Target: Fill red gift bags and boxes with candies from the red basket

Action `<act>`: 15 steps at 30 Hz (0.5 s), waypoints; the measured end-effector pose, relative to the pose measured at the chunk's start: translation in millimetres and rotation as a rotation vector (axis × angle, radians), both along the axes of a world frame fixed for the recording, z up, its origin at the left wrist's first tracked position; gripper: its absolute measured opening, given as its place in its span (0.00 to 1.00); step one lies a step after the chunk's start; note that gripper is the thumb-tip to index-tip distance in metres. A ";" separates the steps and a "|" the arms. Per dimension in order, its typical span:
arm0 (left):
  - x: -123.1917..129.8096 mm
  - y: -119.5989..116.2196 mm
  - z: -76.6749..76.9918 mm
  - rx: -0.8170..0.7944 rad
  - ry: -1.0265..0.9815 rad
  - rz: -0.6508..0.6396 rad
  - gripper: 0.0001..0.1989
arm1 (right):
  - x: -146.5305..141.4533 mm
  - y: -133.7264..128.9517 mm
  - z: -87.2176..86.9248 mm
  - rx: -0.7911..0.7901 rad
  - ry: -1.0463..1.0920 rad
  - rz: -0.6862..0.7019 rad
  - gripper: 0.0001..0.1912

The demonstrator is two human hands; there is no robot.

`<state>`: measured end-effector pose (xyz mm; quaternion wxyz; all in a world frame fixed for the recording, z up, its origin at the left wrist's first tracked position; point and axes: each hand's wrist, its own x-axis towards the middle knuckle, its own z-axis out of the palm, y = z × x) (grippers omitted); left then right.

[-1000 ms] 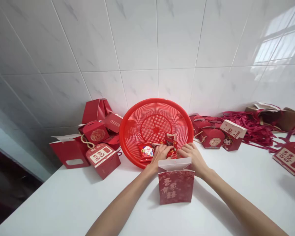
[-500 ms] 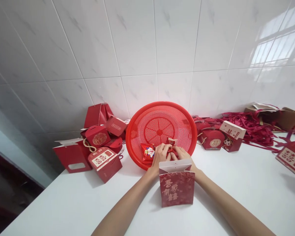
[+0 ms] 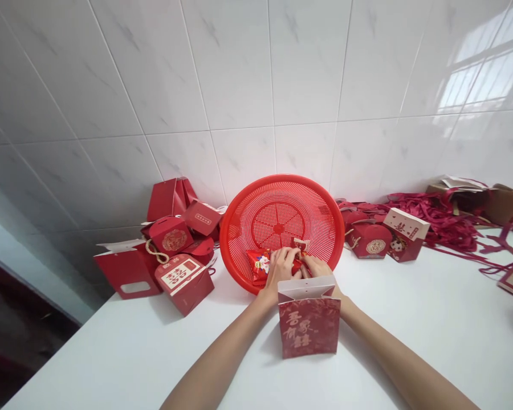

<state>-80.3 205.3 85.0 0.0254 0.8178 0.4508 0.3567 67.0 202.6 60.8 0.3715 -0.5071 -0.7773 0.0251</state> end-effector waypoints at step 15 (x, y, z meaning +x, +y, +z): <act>-0.8 7.3 -1.5 -0.051 -0.105 0.160 0.17 | 7.0 5.4 -12.3 0.045 -0.116 0.024 0.10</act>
